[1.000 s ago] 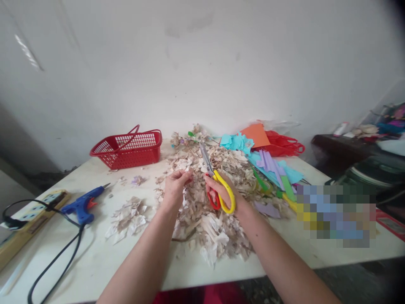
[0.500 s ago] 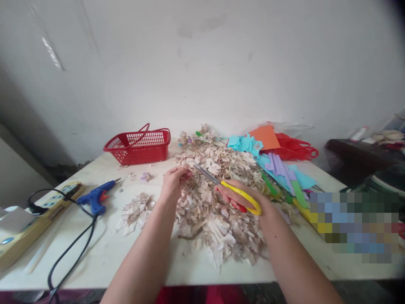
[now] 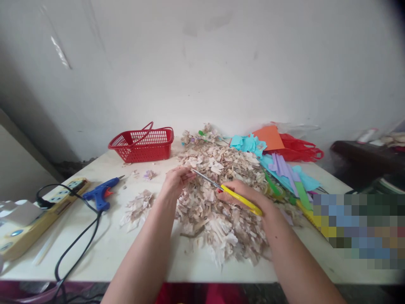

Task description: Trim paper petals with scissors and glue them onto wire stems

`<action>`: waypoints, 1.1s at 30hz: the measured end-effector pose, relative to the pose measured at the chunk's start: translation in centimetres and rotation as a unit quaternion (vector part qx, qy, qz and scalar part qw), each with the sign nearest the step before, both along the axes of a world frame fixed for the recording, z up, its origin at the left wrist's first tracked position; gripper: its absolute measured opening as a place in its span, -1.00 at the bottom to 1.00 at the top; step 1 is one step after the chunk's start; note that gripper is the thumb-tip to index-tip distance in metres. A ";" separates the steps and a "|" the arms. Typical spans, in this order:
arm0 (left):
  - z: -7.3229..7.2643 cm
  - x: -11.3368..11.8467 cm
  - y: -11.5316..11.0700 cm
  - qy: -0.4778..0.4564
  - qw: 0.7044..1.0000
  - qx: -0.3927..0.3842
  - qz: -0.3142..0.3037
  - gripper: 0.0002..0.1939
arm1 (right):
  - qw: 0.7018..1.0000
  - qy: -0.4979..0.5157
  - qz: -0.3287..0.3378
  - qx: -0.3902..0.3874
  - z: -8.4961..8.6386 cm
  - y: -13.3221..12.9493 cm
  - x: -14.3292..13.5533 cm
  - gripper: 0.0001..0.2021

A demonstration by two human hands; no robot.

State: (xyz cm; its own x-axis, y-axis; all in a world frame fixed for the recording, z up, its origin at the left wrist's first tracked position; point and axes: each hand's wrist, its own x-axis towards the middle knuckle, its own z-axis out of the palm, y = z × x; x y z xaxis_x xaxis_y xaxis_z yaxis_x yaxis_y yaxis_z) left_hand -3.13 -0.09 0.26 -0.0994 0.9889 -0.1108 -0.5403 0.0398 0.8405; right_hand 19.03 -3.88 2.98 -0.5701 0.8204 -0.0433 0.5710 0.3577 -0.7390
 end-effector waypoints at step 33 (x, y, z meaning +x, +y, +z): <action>0.7 -0.2 -0.1 0.036 0.997 -0.055 -0.036 -0.97 | 0.999 -0.012 -0.011 -0.034 -1.3 0.7 -0.5 -0.73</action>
